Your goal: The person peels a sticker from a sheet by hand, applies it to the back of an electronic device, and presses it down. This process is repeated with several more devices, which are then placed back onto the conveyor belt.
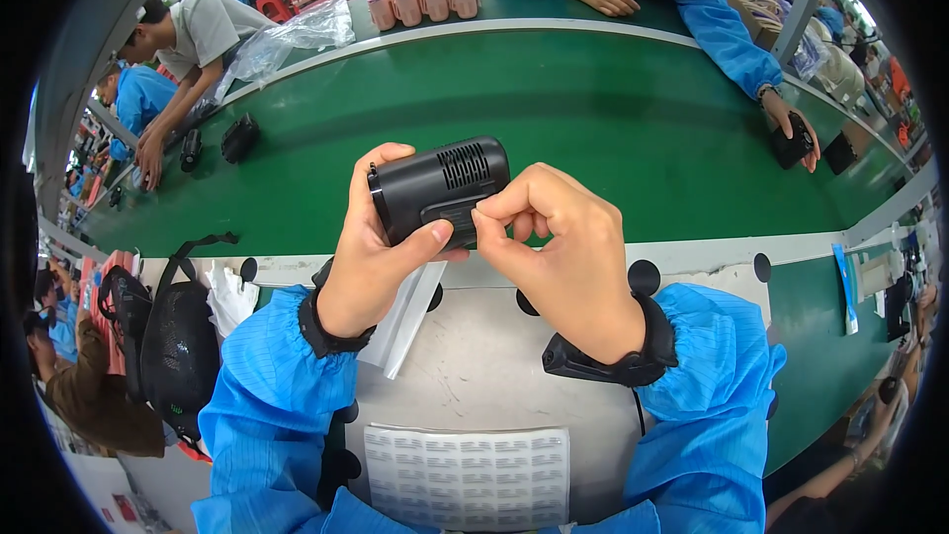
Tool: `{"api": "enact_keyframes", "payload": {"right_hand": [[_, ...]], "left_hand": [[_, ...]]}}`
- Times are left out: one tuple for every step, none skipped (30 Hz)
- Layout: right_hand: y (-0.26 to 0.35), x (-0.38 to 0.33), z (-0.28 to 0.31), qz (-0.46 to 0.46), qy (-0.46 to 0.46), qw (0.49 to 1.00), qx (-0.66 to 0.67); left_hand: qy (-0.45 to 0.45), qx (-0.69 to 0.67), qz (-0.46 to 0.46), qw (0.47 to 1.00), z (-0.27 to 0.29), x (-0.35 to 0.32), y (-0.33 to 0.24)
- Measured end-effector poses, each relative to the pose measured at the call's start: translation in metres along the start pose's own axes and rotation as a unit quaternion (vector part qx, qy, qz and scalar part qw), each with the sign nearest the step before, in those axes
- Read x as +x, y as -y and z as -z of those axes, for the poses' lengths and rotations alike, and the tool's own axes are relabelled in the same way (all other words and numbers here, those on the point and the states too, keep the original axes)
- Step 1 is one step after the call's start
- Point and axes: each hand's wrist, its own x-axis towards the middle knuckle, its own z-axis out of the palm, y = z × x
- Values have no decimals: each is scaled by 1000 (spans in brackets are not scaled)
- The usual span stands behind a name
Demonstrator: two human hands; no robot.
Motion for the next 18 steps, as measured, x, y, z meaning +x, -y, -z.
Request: {"api": "enact_keyframes", "payload": {"right_hand": [[0, 0, -1, 0, 0, 1000, 0], [-1, 0, -2, 7, -10, 1000, 1], [-2, 0, -3, 14, -20, 1000, 2], [-2, 0, -4, 22, -30, 999, 4], [-1, 0, -3, 21, -30, 999, 4], [-1, 0, -2, 24, -12, 1000, -11], [0, 0, 0, 25, 4, 999, -28], [0, -1, 2, 27, 21, 998, -45], [-1, 1, 4, 27, 20, 998, -46], [-4, 5, 6, -19, -21, 999, 45], [-8, 9, 8, -64, -61, 987, 135], [-10, 10, 9, -108, -102, 963, 224], [-12, 9, 6, -108, -103, 964, 222], [-13, 8, -3, -61, -94, 977, 180], [-14, 7, -12, -15, -86, 987, 137], [-15, 5, -16, 32, -77, 992, 93], [-12, 3, -15, 32, -78, 992, 91], [-7, 1, -12, 5, -18, 996, 82]], "left_hand": [[0, 0, -3, 1000, 0, 0, 0], [0, 0, -2, 1000, 0, 0, 1], [-2, 0, -1, 1000, 0, 0, 1], [-3, 1, 0, 1000, 0, 0, 1], [-5, 1, 1, 1000, 1, 0, 1], [-6, 2, 1, 1000, 1, -1, 0], [-2, 1, -2, 1000, 1, -1, 0], [2, 1, -6, 1000, 1, -1, 0], [6, 1, -9, 1000, 2, -2, -1], [8, 0, -9, 1000, 2, -2, -3], [13, -47, 19, 999, 2, -2, -7], [18, -94, 47, 994, 1, -2, -10], [23, -141, 76, 987, 1, -1, -12], [22, -141, 77, 987, 0, -2, -9], [17, -113, 71, 991, -2, -3, -4], [12, -86, 66, 994, -4, -5, 1], [10, -60, 59, 996, -5, -6, 3], [12, -61, 58, 996, -5, -6, 2]]}}
